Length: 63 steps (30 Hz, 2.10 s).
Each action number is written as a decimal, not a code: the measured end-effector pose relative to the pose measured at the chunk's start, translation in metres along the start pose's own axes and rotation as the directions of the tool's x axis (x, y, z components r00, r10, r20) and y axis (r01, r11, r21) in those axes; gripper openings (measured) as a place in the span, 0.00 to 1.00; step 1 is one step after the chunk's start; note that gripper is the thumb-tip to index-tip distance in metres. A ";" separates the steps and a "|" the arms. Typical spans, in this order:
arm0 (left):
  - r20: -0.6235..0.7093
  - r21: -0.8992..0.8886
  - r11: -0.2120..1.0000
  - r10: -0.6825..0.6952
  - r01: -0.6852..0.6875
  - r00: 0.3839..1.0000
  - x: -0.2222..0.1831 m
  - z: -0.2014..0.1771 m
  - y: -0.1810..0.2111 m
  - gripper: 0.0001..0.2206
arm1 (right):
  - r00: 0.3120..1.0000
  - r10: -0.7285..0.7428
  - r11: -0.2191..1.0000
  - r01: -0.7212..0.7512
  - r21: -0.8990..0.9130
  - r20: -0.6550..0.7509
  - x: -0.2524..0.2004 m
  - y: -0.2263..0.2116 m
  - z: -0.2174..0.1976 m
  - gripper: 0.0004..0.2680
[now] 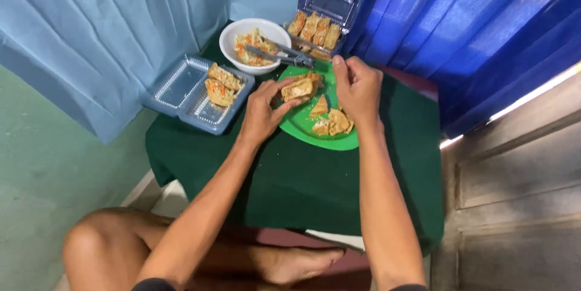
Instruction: Stuffing fried tofu pieces with a shredded vegetable mixture using metal tongs
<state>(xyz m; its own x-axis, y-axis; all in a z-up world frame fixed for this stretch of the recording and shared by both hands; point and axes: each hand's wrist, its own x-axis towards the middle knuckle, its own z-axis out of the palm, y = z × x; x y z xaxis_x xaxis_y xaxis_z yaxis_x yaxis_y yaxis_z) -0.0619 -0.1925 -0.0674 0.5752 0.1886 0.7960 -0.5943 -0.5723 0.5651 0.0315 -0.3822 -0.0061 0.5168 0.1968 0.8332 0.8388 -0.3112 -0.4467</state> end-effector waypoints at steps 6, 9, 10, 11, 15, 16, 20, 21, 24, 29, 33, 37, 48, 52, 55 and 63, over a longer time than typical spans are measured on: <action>0.046 -0.026 0.995 -0.091 0.092 0.995 0.000 -0.004 -0.007 0.20 | 0.991 0.109 0.992 -0.105 0.065 -0.075 0.001 0.015 0.020 0.12; 0.038 -0.045 0.990 -0.133 0.134 0.990 0.001 -0.008 0.000 0.19 | 0.974 0.220 0.973 -0.223 0.057 0.056 0.006 0.025 0.024 0.04; 0.035 -0.052 0.988 -0.143 0.145 0.989 -0.002 -0.007 0.000 0.19 | 0.972 0.224 0.973 -0.227 0.048 0.065 0.002 0.022 0.019 0.04; 0.025 -0.051 0.987 -0.152 0.153 0.988 0.001 -0.008 -0.002 0.20 | 0.965 0.246 0.967 -0.251 0.050 0.093 0.006 0.020 0.018 0.03; -0.014 -0.061 0.984 -0.166 0.165 0.986 0.002 -0.003 -0.015 0.20 | 0.918 0.362 0.929 -0.370 0.019 0.159 0.009 -0.005 0.011 0.04; -0.025 -0.058 0.982 -0.179 0.177 0.984 0.003 -0.003 -0.015 0.20 | 0.916 0.360 0.929 -0.368 0.019 0.176 0.008 0.002 0.011 0.04; -0.041 -0.076 0.980 -0.188 0.184 0.981 0.003 -0.002 -0.013 0.20 | 0.945 0.282 0.959 -0.274 -0.070 0.167 0.002 0.018 -0.001 0.13; -0.057 -0.079 0.978 -0.198 0.193 0.979 0.002 -0.003 -0.012 0.19 | 0.956 0.244 0.968 -0.228 -0.108 0.162 0.002 0.019 -0.006 0.16; -0.065 -0.044 0.979 -0.200 0.198 0.978 0.002 -0.003 -0.013 0.20 | 0.915 0.298 0.944 -0.240 -0.227 0.271 0.014 0.027 -0.033 0.08; -0.045 -0.062 0.963 -0.264 0.261 0.963 0.005 -0.002 -0.006 0.19 | 0.616 0.562 0.818 -0.318 -0.479 0.551 0.022 0.005 -0.057 0.12; -0.057 -0.048 0.951 -0.309 0.307 0.949 0.002 -0.002 -0.006 0.19 | 0.554 0.600 0.797 -0.359 -0.485 0.577 0.005 0.021 -0.034 0.08; -0.026 -0.011 0.943 -0.332 0.332 0.943 0.003 -0.006 -0.001 0.18 | 0.722 0.449 0.890 -0.310 -0.334 0.527 0.001 0.023 -0.023 0.12; -0.006 0.111 0.948 -0.300 0.298 0.954 0.007 -0.009 0.011 0.16 | 0.869 0.278 0.907 -0.097 -0.410 0.410 0.000 0.016 0.028 0.12; 0.005 0.102 0.953 -0.289 0.287 0.957 0.010 -0.009 0.011 0.16 | 0.859 0.320 0.915 -0.172 -0.365 0.398 -0.012 0.055 0.024 0.12; 0.016 0.099 0.948 -0.304 0.301 0.952 0.010 -0.010 0.013 0.16 | 0.849 0.393 0.919 -0.379 -0.113 0.353 -0.013 0.063 0.003 0.16; 0.049 0.097 0.952 -0.297 0.291 0.954 0.012 -0.011 0.015 0.17 | 0.817 0.378 0.693 -0.562 0.452 0.436 -0.008 0.055 -0.016 0.09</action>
<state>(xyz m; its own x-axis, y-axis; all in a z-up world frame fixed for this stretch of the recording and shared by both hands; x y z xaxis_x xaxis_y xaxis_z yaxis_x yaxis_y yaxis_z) -0.0696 -0.1897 -0.0468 0.7527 0.3107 0.5805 -0.3432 -0.5673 0.7486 0.0708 -0.4162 -0.0319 0.8139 0.4482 0.3697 0.3683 0.0941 -0.9249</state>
